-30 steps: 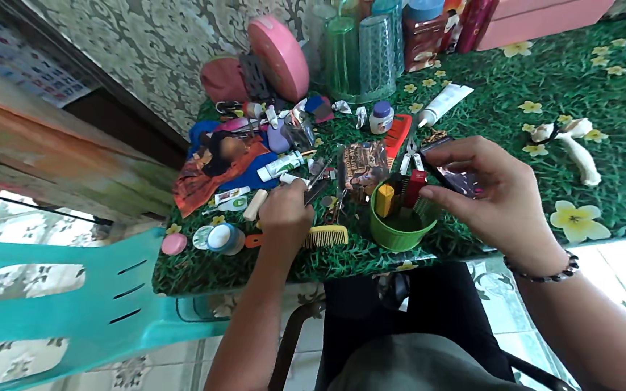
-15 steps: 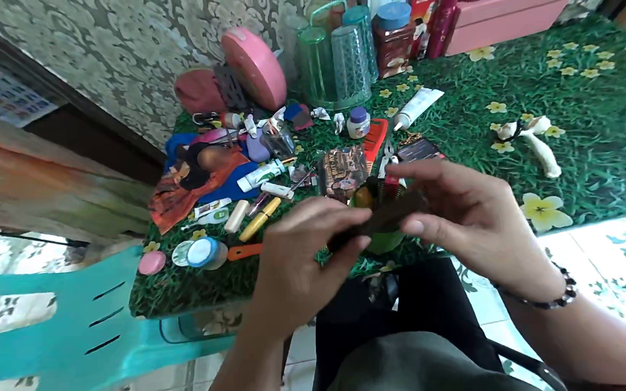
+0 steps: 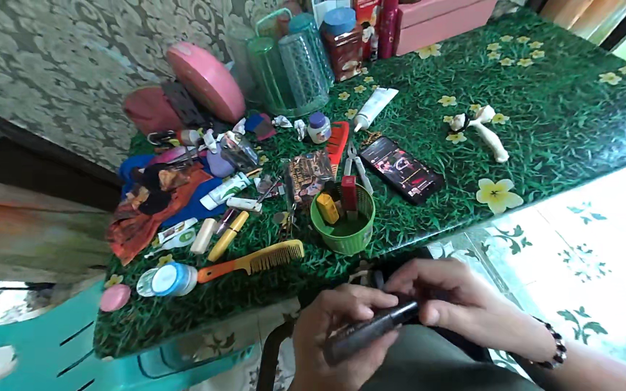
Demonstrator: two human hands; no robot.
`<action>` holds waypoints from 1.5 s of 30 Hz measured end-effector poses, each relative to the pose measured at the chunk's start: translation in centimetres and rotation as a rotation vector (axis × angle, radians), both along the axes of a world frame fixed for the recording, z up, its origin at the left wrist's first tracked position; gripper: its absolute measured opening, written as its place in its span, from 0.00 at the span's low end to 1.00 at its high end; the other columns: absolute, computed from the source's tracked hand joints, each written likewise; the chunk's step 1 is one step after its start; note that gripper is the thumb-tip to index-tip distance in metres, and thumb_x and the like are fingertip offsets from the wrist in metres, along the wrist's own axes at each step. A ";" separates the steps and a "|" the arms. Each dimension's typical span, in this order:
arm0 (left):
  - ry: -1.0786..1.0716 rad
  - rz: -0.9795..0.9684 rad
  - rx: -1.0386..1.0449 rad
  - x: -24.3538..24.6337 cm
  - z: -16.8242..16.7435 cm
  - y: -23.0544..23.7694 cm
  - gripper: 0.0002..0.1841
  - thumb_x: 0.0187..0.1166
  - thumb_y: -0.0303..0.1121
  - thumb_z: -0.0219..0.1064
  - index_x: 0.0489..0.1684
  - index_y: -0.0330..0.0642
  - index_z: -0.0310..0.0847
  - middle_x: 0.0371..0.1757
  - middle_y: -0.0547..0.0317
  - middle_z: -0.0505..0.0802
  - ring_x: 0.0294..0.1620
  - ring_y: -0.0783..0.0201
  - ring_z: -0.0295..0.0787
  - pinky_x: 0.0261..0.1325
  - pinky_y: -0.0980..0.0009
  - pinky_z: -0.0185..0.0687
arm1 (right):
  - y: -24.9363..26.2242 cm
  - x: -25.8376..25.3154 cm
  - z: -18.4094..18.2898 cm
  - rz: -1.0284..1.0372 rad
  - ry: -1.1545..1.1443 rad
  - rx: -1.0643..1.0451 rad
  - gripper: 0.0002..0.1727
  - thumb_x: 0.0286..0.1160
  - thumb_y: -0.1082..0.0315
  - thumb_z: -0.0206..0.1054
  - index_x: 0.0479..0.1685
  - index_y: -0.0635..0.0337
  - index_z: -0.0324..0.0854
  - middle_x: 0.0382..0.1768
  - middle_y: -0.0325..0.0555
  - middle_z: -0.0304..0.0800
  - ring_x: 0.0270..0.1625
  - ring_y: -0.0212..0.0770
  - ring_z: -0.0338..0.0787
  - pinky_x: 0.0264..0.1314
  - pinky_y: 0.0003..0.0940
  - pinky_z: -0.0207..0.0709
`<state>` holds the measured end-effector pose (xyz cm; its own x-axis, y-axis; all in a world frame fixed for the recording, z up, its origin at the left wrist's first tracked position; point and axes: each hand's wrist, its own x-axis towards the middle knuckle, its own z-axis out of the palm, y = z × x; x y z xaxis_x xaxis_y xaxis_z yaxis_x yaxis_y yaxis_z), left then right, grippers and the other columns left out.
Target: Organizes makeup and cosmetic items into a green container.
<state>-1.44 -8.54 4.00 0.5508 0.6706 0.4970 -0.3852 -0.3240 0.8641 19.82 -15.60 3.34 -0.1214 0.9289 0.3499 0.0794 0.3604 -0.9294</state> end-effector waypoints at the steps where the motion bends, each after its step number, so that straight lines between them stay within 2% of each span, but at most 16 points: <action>1: -0.010 -0.002 0.028 0.0 -0.4 0.0 0.19 0.67 0.22 0.81 0.53 0.47 0.81 0.52 0.55 0.94 0.56 0.59 0.95 0.57 0.67 0.94 | -0.1 -0.1 -0.4 0.064 0.041 -0.061 0.28 0.88 0.44 0.58 0.51 0.64 0.84 0.31 0.35 0.87 0.30 0.21 0.83 0.32 0.17 0.79; 3: -0.029 -0.005 0.067 0.0 -1.1 0.1 0.18 0.68 0.23 0.80 0.53 0.48 0.82 0.54 0.55 0.94 0.58 0.59 0.93 0.61 0.67 0.92 | -0.4 -0.5 -1.0 0.151 0.149 -0.165 0.22 0.90 0.49 0.57 0.46 0.61 0.83 0.27 0.34 0.88 0.26 0.22 0.84 0.28 0.17 0.79; 7: 0.107 0.148 0.252 -0.4 -2.0 0.6 0.15 0.70 0.30 0.80 0.50 0.49 0.82 0.56 0.60 0.90 0.55 0.67 0.89 0.57 0.75 0.88 | 0.0 -0.9 -1.3 0.166 0.334 -0.308 0.15 0.90 0.54 0.59 0.40 0.55 0.82 0.20 0.30 0.85 0.20 0.22 0.83 0.23 0.17 0.77; 9: 0.256 0.299 0.498 -1.1 -1.9 1.1 0.13 0.71 0.35 0.80 0.47 0.44 0.84 0.50 0.58 0.90 0.51 0.68 0.89 0.55 0.76 0.88 | 0.4 -0.7 -1.5 0.103 0.356 -0.317 0.15 0.89 0.55 0.60 0.34 0.53 0.80 0.19 0.29 0.83 0.20 0.22 0.82 0.22 0.17 0.75; 11: 0.374 0.419 0.681 -1.4 -1.9 1.3 0.13 0.74 0.39 0.78 0.48 0.41 0.89 0.37 0.56 0.92 0.40 0.67 0.89 0.46 0.76 0.86 | 0.7 -0.6 -1.7 0.040 0.345 -0.313 0.16 0.88 0.56 0.61 0.30 0.52 0.79 0.18 0.28 0.82 0.19 0.22 0.81 0.22 0.18 0.74; 14: 0.602 0.445 0.769 -1.1 -2.3 0.8 0.18 0.86 0.46 0.66 0.54 0.40 0.90 0.31 0.54 0.89 0.30 0.63 0.85 0.35 0.73 0.81 | 0.9 -0.6 -1.6 -0.044 0.255 -0.299 0.16 0.88 0.56 0.62 0.30 0.52 0.78 0.18 0.28 0.80 0.19 0.22 0.79 0.21 0.17 0.72; 17: 0.648 0.406 0.703 -0.6 -3.2 0.2 0.22 0.90 0.49 0.59 0.52 0.36 0.88 0.37 0.50 0.94 0.36 0.64 0.93 0.42 0.72 0.88 | 0.9 -0.3 -1.5 -0.084 0.099 -0.251 0.18 0.89 0.54 0.61 0.32 0.55 0.78 0.19 0.28 0.77 0.21 0.20 0.77 0.23 0.16 0.71; 20: 0.620 0.349 0.633 -0.6 -3.5 0.0 0.23 0.91 0.49 0.57 0.52 0.36 0.87 0.40 0.50 0.95 0.41 0.66 0.94 0.46 0.73 0.89 | 0.6 0.0 -1.7 -0.065 0.044 -0.234 0.18 0.90 0.54 0.60 0.33 0.56 0.78 0.20 0.28 0.76 0.21 0.19 0.76 0.24 0.15 0.70; 25: 0.591 0.334 0.636 -0.6 -4.0 0.2 0.23 0.91 0.49 0.57 0.51 0.36 0.87 0.39 0.52 0.96 0.41 0.67 0.94 0.47 0.74 0.89 | 0.4 0.4 -2.0 -0.039 0.007 -0.233 0.18 0.90 0.53 0.59 0.38 0.57 0.80 0.22 0.28 0.79 0.23 0.18 0.77 0.25 0.14 0.72; 28: 0.584 0.392 0.699 -0.3 -4.3 0.1 0.21 0.91 0.48 0.58 0.51 0.37 0.87 0.35 0.53 0.93 0.36 0.66 0.91 0.44 0.75 0.87 | 0.3 0.3 -2.2 -0.049 0.017 -0.240 0.18 0.90 0.53 0.58 0.38 0.57 0.80 0.22 0.29 0.78 0.22 0.19 0.77 0.25 0.15 0.72; 31: 0.555 0.463 0.768 0.1 -4.7 0.1 0.17 0.88 0.44 0.63 0.53 0.40 0.89 0.31 0.54 0.87 0.32 0.63 0.84 0.39 0.74 0.82 | 0.4 -0.3 -2.7 -0.114 0.049 -0.210 0.19 0.88 0.53 0.60 0.30 0.55 0.78 0.19 0.29 0.74 0.20 0.20 0.74 0.22 0.16 0.67; 33: 0.537 0.488 0.793 0.5 -4.9 0.0 0.14 0.86 0.42 0.65 0.54 0.41 0.89 0.30 0.55 0.84 0.32 0.62 0.83 0.38 0.73 0.81 | 0.8 -0.8 -3.0 -0.165 0.034 -0.179 0.25 0.86 0.50 0.63 0.20 0.55 0.76 0.16 0.29 0.72 0.19 0.20 0.71 0.22 0.17 0.63; 35: 0.544 0.497 0.783 0.9 -5.0 -0.3 0.17 0.88 0.45 0.63 0.52 0.41 0.90 0.31 0.54 0.87 0.32 0.63 0.85 0.39 0.73 0.81 | 1.3 -1.2 -3.1 -0.214 0.026 -0.121 0.28 0.87 0.50 0.63 0.13 0.53 0.71 0.15 0.27 0.69 0.19 0.18 0.68 0.22 0.16 0.59; 39: 0.538 0.393 0.660 0.9 -5.0 -0.4 0.23 0.90 0.49 0.57 0.49 0.36 0.88 0.35 0.52 0.94 0.38 0.66 0.93 0.46 0.74 0.87 | 1.9 -1.4 -3.5 -0.229 0.040 -0.010 0.27 0.88 0.62 0.59 0.10 0.55 0.68 0.13 0.28 0.67 0.20 0.17 0.68 0.24 0.16 0.58; 43: 0.467 0.275 0.516 0.8 -5.0 -0.3 0.23 0.90 0.47 0.59 0.51 0.33 0.87 0.40 0.51 0.96 0.43 0.69 0.94 0.51 0.75 0.88 | 2.0 -1.3 -4.0 -0.216 0.007 0.071 0.26 0.87 0.66 0.56 0.10 0.56 0.66 0.13 0.30 0.65 0.20 0.19 0.67 0.24 0.16 0.58; 45: 0.373 0.154 0.325 0.8 -5.1 -0.5 0.20 0.90 0.44 0.60 0.52 0.33 0.87 0.42 0.56 0.96 0.47 0.77 0.93 0.54 0.80 0.88 | 2.0 -1.0 -4.0 -0.207 -0.044 0.153 0.25 0.88 0.66 0.56 0.12 0.59 0.68 0.14 0.36 0.68 0.22 0.22 0.70 0.26 0.19 0.61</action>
<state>-0.67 -9.02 -1.07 0.6372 0.6016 0.4817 0.0030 -0.6270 0.7790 18.77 -13.57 -0.69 0.0470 0.8721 0.4871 0.2054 0.4688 -0.8591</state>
